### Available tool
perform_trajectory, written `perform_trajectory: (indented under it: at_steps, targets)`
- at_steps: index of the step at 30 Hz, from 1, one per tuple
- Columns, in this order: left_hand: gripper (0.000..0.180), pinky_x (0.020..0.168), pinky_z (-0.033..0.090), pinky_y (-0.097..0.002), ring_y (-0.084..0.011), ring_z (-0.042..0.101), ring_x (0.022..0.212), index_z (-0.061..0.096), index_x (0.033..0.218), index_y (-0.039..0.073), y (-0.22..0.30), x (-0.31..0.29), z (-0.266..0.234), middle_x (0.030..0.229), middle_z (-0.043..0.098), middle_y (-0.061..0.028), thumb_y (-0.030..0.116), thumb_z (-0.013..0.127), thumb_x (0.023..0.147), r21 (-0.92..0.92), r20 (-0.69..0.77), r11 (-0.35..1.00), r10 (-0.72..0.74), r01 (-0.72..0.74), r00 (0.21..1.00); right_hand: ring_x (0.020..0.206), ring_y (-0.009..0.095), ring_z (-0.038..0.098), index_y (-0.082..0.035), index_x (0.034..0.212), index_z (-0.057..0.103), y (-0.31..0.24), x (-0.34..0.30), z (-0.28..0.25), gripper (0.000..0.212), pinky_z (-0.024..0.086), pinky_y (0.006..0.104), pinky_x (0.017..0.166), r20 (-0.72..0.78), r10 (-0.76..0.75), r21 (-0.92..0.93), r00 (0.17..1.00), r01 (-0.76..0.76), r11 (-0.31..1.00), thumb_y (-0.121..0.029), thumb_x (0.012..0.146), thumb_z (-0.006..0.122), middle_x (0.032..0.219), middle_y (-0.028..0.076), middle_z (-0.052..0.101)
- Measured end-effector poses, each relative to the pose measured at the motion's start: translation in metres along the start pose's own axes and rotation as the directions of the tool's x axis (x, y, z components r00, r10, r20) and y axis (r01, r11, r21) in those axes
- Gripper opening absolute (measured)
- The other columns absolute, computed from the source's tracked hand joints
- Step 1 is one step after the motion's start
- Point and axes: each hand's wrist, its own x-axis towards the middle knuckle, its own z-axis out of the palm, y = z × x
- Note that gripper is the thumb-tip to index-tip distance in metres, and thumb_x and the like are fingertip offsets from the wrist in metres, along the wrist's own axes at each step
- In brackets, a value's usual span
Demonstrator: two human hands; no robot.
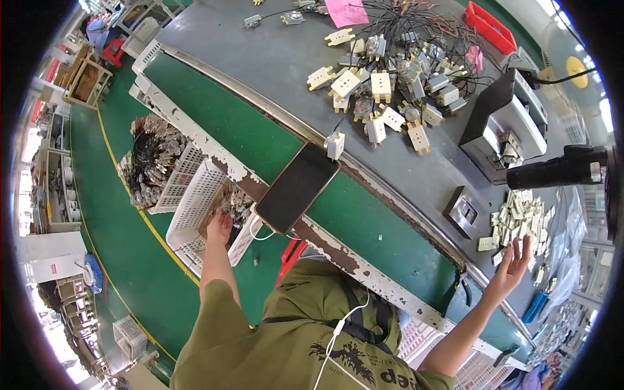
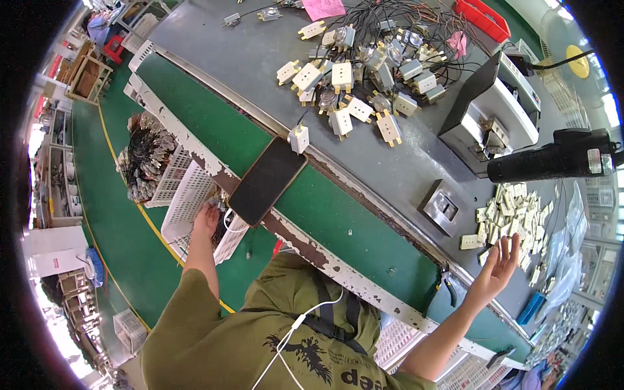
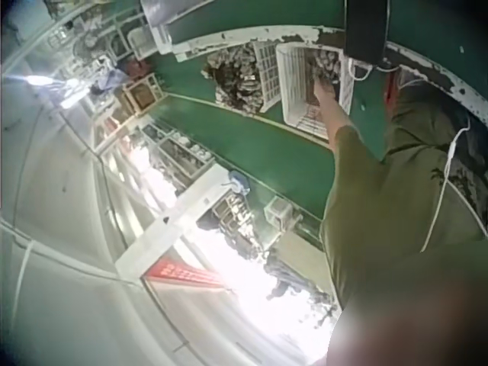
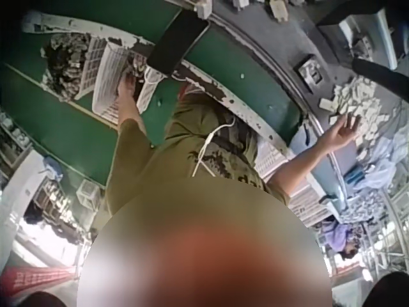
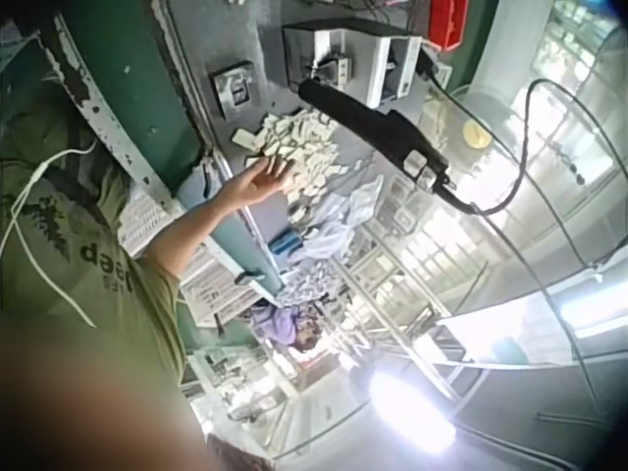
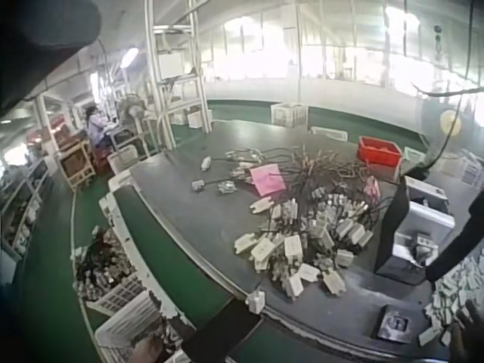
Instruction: Attaching small plastic connector components to an electrical wire at a factory assembly station.
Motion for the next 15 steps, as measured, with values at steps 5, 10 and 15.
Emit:
perform_trajectory:
  at_steps: [5,10,15]
  targets:
    - [0.044,0.086,0.051,-0.0404,-0.0301,0.061,0.098,0.052,0.114,0.0,0.035,0.01,0.036,0.099,0.062,-0.0168,0.038,0.059,0.094,0.352,-0.072,0.936,0.034,-0.007,0.997,0.122,0.021,0.051,-0.001,0.141,0.04,-0.005,0.0,-0.024,0.046,0.041,0.0317,0.102,-0.046,0.074,0.015,0.996,-0.073,0.997,-0.004,0.097,0.051,0.143,0.012,0.045]
    - [0.032,0.097,0.043,-0.0364,-0.0251,0.056,0.111,0.049,0.118,-0.003,0.101,-0.07,0.183,0.117,0.058,-0.0173,0.022,0.052,0.099,0.527,0.144,0.211,0.933,-0.823,0.331,0.117,0.02,0.055,0.001,0.139,0.041,-0.019,0.0,0.001,0.043,0.044,0.0317,0.099,-0.08,-0.044,0.069,0.996,0.049,0.996,0.0,0.097,0.048,0.139,0.013,0.049]
    - [0.038,0.103,0.038,-0.0374,-0.027,0.051,0.12,0.052,0.121,0.003,0.118,-0.273,0.369,0.129,0.053,-0.0151,0.017,0.066,0.088,0.065,0.786,-0.152,0.617,-0.986,-0.043,0.116,0.019,0.055,0.002,0.137,0.041,-0.035,-0.003,0.015,0.041,0.046,0.0329,0.098,-0.033,-0.09,0.133,0.995,0.094,0.987,0.001,0.097,0.046,0.139,0.014,0.047]
